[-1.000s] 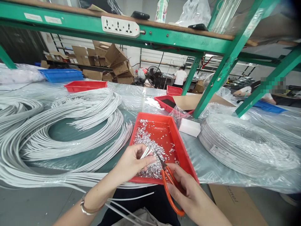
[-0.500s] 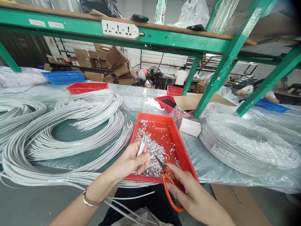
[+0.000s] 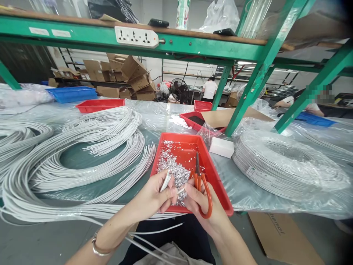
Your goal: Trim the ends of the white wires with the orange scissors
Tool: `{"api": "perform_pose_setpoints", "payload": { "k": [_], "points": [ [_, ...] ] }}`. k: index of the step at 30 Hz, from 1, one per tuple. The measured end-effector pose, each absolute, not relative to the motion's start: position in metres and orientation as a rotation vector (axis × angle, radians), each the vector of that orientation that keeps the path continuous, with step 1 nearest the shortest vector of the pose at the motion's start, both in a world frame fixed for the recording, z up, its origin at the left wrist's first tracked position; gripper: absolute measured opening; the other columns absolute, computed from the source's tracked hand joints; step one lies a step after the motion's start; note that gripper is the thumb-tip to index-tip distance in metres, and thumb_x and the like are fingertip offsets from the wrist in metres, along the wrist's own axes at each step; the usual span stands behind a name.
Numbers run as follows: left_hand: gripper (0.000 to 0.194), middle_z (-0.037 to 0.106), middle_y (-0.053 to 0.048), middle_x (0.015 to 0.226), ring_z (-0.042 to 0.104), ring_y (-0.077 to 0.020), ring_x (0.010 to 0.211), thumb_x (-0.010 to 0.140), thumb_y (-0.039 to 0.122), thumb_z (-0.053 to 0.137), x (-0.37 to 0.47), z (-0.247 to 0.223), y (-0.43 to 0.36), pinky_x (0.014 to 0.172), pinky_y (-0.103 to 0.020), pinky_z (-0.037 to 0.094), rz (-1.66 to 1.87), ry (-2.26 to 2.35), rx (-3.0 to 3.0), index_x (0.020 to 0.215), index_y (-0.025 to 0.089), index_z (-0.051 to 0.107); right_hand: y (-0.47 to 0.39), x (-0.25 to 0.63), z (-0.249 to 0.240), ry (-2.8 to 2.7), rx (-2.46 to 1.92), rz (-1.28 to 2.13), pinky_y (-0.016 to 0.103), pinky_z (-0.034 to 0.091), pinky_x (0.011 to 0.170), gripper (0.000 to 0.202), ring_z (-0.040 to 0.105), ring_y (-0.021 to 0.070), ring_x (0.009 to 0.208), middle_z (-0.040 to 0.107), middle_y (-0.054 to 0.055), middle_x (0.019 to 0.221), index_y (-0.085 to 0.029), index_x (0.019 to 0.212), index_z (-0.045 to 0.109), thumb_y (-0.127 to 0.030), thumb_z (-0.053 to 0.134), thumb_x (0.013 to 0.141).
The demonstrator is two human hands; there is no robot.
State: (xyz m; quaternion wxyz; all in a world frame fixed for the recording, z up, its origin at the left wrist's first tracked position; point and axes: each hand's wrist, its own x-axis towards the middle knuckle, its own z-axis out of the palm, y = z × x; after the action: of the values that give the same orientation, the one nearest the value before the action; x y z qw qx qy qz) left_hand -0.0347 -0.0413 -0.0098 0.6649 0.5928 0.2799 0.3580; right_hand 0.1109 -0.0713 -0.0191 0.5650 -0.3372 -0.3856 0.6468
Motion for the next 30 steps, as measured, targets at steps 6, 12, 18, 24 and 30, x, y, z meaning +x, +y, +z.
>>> {"api": "perform_pose_setpoints", "payload": {
  "k": [6,12,18,24,30],
  "points": [
    [0.029,0.052,0.007,0.053,0.036,-0.0014,0.032,0.078,0.032,0.057,-0.032,-0.013,-0.038,0.033,-0.014,0.023,0.853,0.662,1.347,0.067,0.019,0.034,-0.070,0.110,-0.025,-0.858,-0.805,1.482,0.020,0.023,0.038,0.030,0.031,0.0045,0.035,0.044,-0.008,0.037,-0.016,0.052,0.054,-0.033,0.073,0.068],
    [0.033,0.054,0.006,0.057,0.038,-0.0013,0.033,0.074,0.033,0.062,-0.029,-0.010,-0.041,0.034,-0.015,0.024,0.926,0.725,1.358,0.063,0.018,0.035,-0.071,0.108,-0.026,-0.794,-0.791,1.457,0.019,0.024,0.039,0.021,0.032,0.0033,0.035,0.051,-0.007,0.041,-0.016,0.057,0.060,-0.026,0.078,0.063],
    [0.040,0.054,0.006,0.054,0.034,-0.0013,0.031,0.071,0.041,0.065,-0.033,-0.011,-0.041,0.031,-0.014,0.019,0.852,0.573,1.228,0.064,0.020,0.031,-0.071,0.100,-0.027,-0.735,-0.735,1.702,0.020,0.019,0.033,0.035,0.015,0.0005,0.025,0.033,-0.013,0.034,-0.018,0.049,0.047,-0.038,0.069,0.068],
    [0.040,0.054,0.005,0.056,0.035,-0.0008,0.032,0.071,0.041,0.065,-0.033,-0.015,-0.041,0.033,-0.014,0.019,0.844,0.591,1.223,0.065,0.020,0.032,-0.068,0.104,-0.027,-0.816,-0.793,1.531,0.020,0.023,0.036,0.025,0.021,0.0017,0.029,0.040,-0.011,0.039,-0.017,0.060,0.058,-0.037,0.069,0.070],
    [0.041,0.053,0.006,0.056,0.033,-0.0009,0.032,0.071,0.043,0.064,-0.033,-0.017,-0.041,0.033,-0.015,0.019,0.840,0.632,1.221,0.064,0.020,0.031,-0.067,0.120,-0.014,-0.948,-0.933,1.191,0.020,0.033,0.043,0.015,0.041,0.0069,0.042,0.057,-0.004,0.047,-0.016,0.060,0.066,-0.025,0.078,0.061]
  ]
}}
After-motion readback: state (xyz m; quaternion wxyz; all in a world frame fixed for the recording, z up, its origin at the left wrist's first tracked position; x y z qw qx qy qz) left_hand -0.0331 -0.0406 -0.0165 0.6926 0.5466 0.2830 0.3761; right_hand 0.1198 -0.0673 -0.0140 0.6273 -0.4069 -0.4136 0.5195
